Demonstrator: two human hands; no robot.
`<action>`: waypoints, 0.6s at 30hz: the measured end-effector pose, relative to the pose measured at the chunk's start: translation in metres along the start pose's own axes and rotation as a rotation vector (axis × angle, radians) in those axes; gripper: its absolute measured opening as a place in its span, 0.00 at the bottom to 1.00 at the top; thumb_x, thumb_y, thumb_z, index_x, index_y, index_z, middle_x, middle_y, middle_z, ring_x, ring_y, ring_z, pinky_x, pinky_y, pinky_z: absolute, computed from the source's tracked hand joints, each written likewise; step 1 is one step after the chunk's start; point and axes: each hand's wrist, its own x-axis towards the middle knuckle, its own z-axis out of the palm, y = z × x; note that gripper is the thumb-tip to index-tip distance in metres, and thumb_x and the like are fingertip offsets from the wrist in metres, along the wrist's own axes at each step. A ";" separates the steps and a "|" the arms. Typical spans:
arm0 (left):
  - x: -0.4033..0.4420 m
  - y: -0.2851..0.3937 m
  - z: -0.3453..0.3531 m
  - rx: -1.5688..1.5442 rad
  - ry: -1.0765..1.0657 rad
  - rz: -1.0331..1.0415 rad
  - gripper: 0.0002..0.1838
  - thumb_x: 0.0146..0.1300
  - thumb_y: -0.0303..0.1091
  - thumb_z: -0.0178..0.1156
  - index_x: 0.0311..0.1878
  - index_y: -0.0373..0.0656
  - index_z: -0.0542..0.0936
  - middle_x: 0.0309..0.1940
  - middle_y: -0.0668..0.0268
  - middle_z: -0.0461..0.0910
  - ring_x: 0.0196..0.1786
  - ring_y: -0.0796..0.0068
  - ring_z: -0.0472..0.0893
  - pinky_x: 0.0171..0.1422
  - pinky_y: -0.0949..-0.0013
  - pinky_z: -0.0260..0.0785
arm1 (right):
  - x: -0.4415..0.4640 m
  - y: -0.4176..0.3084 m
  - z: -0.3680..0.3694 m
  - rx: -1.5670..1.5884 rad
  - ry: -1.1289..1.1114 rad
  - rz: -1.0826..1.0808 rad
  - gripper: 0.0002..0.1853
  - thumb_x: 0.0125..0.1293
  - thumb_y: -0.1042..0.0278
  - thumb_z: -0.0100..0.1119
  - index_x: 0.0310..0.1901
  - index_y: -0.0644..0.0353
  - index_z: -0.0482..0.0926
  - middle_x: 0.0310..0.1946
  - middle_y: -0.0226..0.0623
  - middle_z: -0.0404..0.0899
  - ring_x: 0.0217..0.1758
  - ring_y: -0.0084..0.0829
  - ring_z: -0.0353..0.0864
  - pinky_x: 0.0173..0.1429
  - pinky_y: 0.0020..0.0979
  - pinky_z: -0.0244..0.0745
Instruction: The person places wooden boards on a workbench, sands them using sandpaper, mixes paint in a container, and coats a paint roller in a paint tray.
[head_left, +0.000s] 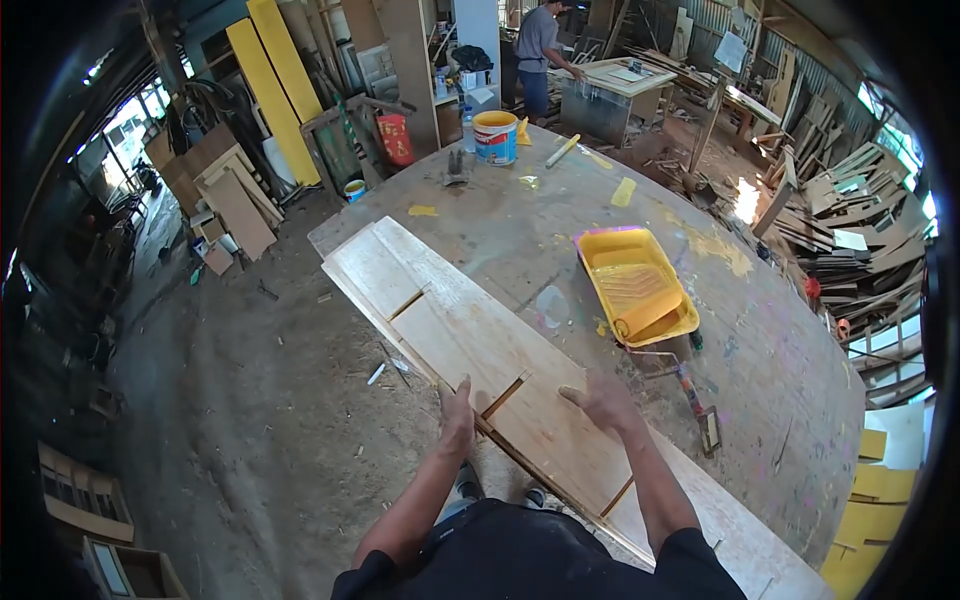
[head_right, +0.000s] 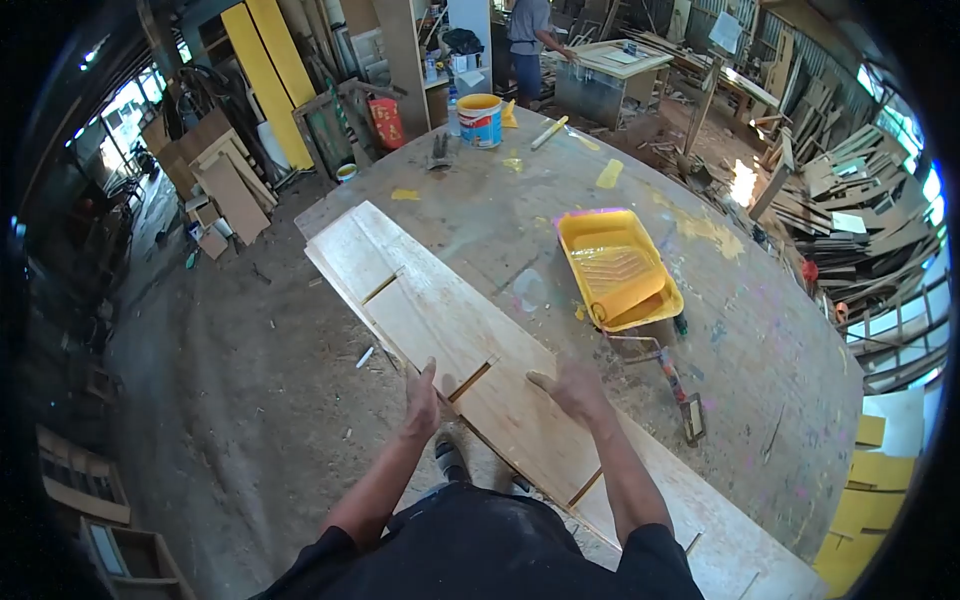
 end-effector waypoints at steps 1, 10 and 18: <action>-0.011 0.017 0.008 -0.002 -0.005 -0.003 0.46 0.78 0.46 0.58 0.81 0.22 0.46 0.82 0.41 0.53 0.83 0.53 0.57 0.88 0.61 0.46 | -0.001 -0.002 -0.002 0.003 -0.025 0.025 0.40 0.66 0.31 0.65 0.49 0.72 0.81 0.47 0.66 0.84 0.53 0.61 0.85 0.58 0.53 0.79; -0.019 0.008 0.037 -0.041 0.077 0.066 0.44 0.75 0.37 0.59 0.82 0.25 0.46 0.82 0.43 0.54 0.81 0.54 0.59 0.87 0.61 0.47 | 0.018 0.016 0.001 0.136 -0.069 0.073 0.47 0.62 0.21 0.62 0.37 0.75 0.87 0.38 0.68 0.86 0.46 0.61 0.87 0.55 0.55 0.80; -0.044 0.036 0.030 -0.148 0.191 0.045 0.45 0.71 0.31 0.60 0.83 0.30 0.45 0.79 0.46 0.58 0.77 0.51 0.65 0.83 0.56 0.56 | -0.003 -0.013 -0.005 0.021 -0.199 0.050 0.47 0.65 0.23 0.58 0.52 0.73 0.82 0.44 0.64 0.87 0.49 0.57 0.88 0.56 0.51 0.81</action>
